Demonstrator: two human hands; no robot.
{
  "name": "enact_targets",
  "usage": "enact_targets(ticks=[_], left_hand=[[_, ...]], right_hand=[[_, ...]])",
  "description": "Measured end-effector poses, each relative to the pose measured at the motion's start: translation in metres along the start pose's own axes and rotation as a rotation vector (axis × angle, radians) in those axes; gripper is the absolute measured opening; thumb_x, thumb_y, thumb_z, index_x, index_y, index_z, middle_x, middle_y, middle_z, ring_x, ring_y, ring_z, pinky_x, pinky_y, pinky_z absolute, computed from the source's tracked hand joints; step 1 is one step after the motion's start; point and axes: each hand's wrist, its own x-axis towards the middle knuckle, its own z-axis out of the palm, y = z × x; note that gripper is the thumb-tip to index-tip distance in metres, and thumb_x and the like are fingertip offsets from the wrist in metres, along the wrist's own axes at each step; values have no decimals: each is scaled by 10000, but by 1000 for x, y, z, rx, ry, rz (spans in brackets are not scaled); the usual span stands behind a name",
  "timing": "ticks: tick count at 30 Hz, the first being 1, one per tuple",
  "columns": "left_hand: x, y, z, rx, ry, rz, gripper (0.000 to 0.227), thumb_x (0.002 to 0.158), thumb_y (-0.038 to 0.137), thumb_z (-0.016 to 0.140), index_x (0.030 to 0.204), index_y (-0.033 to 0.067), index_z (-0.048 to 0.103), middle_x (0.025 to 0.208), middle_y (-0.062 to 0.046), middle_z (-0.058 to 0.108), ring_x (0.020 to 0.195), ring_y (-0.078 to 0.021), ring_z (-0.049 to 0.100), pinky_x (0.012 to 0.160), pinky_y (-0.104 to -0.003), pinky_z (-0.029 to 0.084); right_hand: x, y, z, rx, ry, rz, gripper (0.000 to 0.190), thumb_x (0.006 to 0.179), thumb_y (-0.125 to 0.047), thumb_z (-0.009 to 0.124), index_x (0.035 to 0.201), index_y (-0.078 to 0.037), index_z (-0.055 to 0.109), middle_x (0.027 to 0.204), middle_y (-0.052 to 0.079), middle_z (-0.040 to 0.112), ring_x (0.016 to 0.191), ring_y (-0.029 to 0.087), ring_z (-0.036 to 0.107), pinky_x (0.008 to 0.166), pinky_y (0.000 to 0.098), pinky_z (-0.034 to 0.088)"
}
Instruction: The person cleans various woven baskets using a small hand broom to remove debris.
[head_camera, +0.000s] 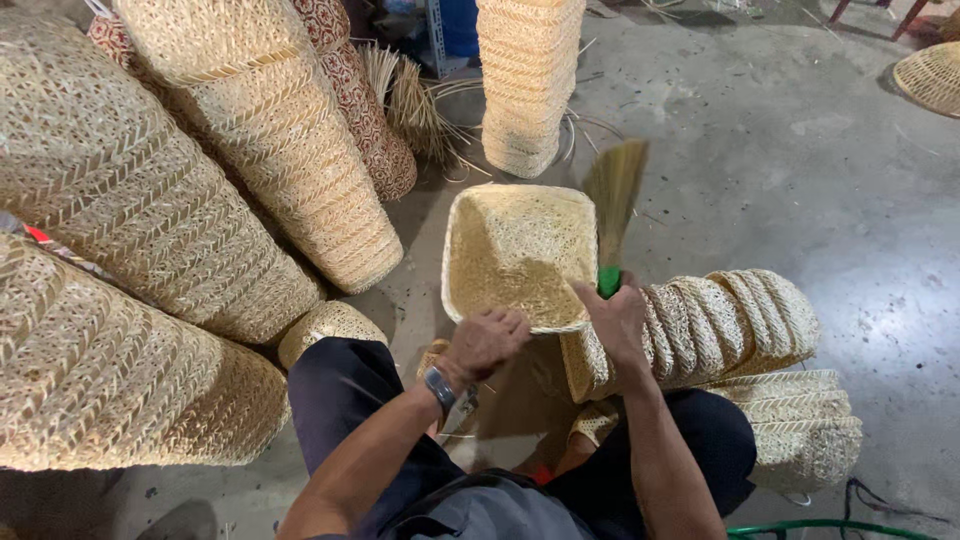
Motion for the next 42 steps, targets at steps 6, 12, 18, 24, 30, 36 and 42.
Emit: enact_targets(ticks=[6, 12, 18, 24, 30, 36, 42], left_hand=[[20, -7, -72, -132, 46, -341, 649, 839, 602, 674, 1332, 190, 581, 1170, -55, 657, 1218, -253, 553, 1082, -552, 369], [22, -97, -56, -543, -180, -556, 797, 898, 610, 627, 1497, 108, 469, 1422, -192, 563, 1277, -343, 539, 1009, -491, 460], [-26, -110, 46, -821, -364, -591, 500, 1066, 408, 515, 1396, 33, 541, 1212, -221, 693, 1068, -330, 687, 920, -411, 536], [-44, -100, 80, -804, 69, -863, 375, 1048, 297, 477, 1273, 27, 608, 1009, -300, 692, 878, -437, 673, 768, -493, 512], [-25, -79, 86, -646, 309, -803, 343, 1128, 289, 486, 1213, -23, 600, 960, -293, 688, 871, -463, 663, 790, -503, 535], [-22, -67, 38, -761, 117, -862, 620, 1031, 230, 414, 1589, 55, 206, 921, -224, 668, 677, -410, 662, 636, -498, 563], [-27, -73, 66, -384, 334, -695, 760, 994, 134, 506, 1631, -3, 115, 864, -237, 684, 673, -388, 623, 616, -517, 506]], right_hand=[[17, 39, -23, -128, -66, -39, 351, 896, -317, 755, 981, -41, 556, 811, 40, 519, 690, 185, 552, 541, 348, 514], [12, 35, -50, -31, -236, -281, 423, 827, -346, 801, 1061, -55, 603, 886, 49, 640, 764, 167, 616, 625, 319, 542], [16, 37, -36, -224, -249, -213, 316, 929, -360, 738, 1008, -62, 671, 881, 113, 669, 732, 200, 601, 614, 327, 525], [-16, -10, -41, -149, -233, -344, 383, 1041, -285, 605, 1337, -45, 567, 1018, 119, 681, 774, 163, 657, 645, 337, 566], [-49, -35, 32, -785, -649, -360, 452, 1052, -218, 502, 1500, -275, 526, 806, 148, 747, 637, 184, 623, 582, 363, 534], [-26, -2, 11, -958, -575, -537, 274, 1100, -181, 466, 1301, -166, 652, 810, 46, 649, 529, 78, 579, 378, 233, 451], [-1, -38, -12, -1037, -250, -488, 422, 1004, -261, 506, 1378, -118, 636, 641, 23, 619, 425, 95, 443, 328, 269, 407]])
